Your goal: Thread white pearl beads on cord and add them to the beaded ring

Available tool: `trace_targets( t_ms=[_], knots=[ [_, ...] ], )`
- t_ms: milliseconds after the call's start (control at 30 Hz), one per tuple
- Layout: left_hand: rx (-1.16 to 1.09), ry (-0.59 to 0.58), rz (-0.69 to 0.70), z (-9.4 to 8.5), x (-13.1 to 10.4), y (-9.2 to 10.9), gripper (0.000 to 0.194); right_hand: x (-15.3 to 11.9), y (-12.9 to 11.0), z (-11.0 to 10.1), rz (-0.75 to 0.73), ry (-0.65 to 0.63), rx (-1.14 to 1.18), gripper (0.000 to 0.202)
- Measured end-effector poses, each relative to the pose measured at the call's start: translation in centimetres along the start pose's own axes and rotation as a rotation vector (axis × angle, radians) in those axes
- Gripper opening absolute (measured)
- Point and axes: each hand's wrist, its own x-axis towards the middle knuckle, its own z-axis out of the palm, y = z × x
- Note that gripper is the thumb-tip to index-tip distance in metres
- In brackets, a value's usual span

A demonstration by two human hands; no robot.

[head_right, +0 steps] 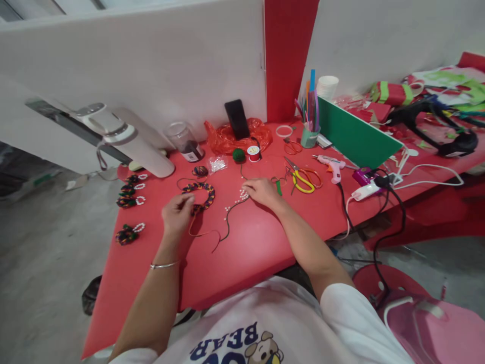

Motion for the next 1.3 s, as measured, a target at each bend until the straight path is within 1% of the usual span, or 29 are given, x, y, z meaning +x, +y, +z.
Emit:
trace_targets(
  t_ms=[67,133,200,267,333,367,433,467,567,600,667,733,800,900,1000,1100,1167,1200,1233,1300],
  knots=[
    [-0.198,0.178,-0.142,-0.9,0.5,0.2,0.022,0.0,-0.1,-0.1,0.006,0.009,0.006,0.020],
    [-0.386,0.305,-0.228,-2.0,1.2,0.3,0.024,0.0,-0.2,-0.1,0.008,0.007,0.006,0.020],
    [-0.455,0.361,-0.286,-3.0,1.7,0.1,0.024,0.0,-0.2,0.1,0.000,-0.005,-0.004,0.020],
    [-0.425,0.358,-0.322,-3.6,2.0,-0.3,0.023,0.0,-0.2,0.2,-0.013,-0.018,-0.014,0.020],
    [-0.338,0.325,-0.328,-3.6,1.8,-0.5,0.022,0.0,-0.2,0.3,-0.017,-0.022,-0.018,0.019],
    [-0.284,0.304,-0.314,-3.3,1.6,-0.6,0.021,0.0,-0.1,0.3,-0.015,-0.020,-0.018,0.019],
    [-0.168,0.217,-0.244,-2.2,1.0,-0.4,0.020,0.0,-0.1,0.3,-0.006,-0.017,-0.023,0.018],
    [-0.118,0.165,-0.177,-1.4,0.6,-0.1,0.018,0.0,-0.1,0.3,-0.004,-0.016,-0.027,0.018],
    [0.021,-0.192,0.080,1.2,-0.8,1.0,0.015,0.0,-0.1,0.2,-0.009,-0.017,-0.034,0.017],
    [0.046,-0.271,0.132,2.1,-1.2,1.4,0.017,0.0,-0.1,0.1,-0.012,-0.015,-0.031,0.017],
    [0.099,-0.398,0.184,3.4,-1.8,1.9,0.017,0.0,-0.2,0.1,-0.012,-0.006,-0.024,0.018],
    [0.156,-0.464,0.194,4.3,-2.1,2.1,0.016,0.0,-0.3,0.0,-0.007,0.000,-0.022,0.019],
    [0.208,-0.500,0.195,4.6,-2.1,1.9,0.016,-0.1,-0.4,-0.1,-0.009,-0.005,-0.025,0.019],
    [0.241,-0.524,0.210,4.6,-1.9,1.6,0.014,-0.1,-0.4,-0.1,-0.021,-0.022,-0.029,0.019],
    [0.223,-0.523,0.222,4.5,-1.9,1.5,0.013,-0.1,-0.3,0.1,-0.030,-0.028,-0.043,0.019],
    [0.171,-0.492,0.183,4.7,-1.9,1.6,0.012,-0.1,-0.2,0.4,-0.044,-0.025,-0.049,0.018],
    [0.038,-0.445,0.091,5.2,-1.7,1.8,0.010,-0.1,-0.1,0.6,-0.051,-0.010,-0.013,0.017],
    [-0.078,-0.409,0.006,5.6,-1.5,1.9,0.010,-0.1,0.0,0.7,-0.053,0.000,0.021,0.016],
    [-0.223,-0.373,-0.104,6.1,-1.3,2.1,0.012,0.0,-0.1,0.8,-0.054,0.013,0.064,0.016],
    [-0.544,-0.302,-0.346,7.2,-0.6,2.5,0.021,0.0,-0.3,1.0,-0.045,0.045,0.179,0.015]
  ],
)
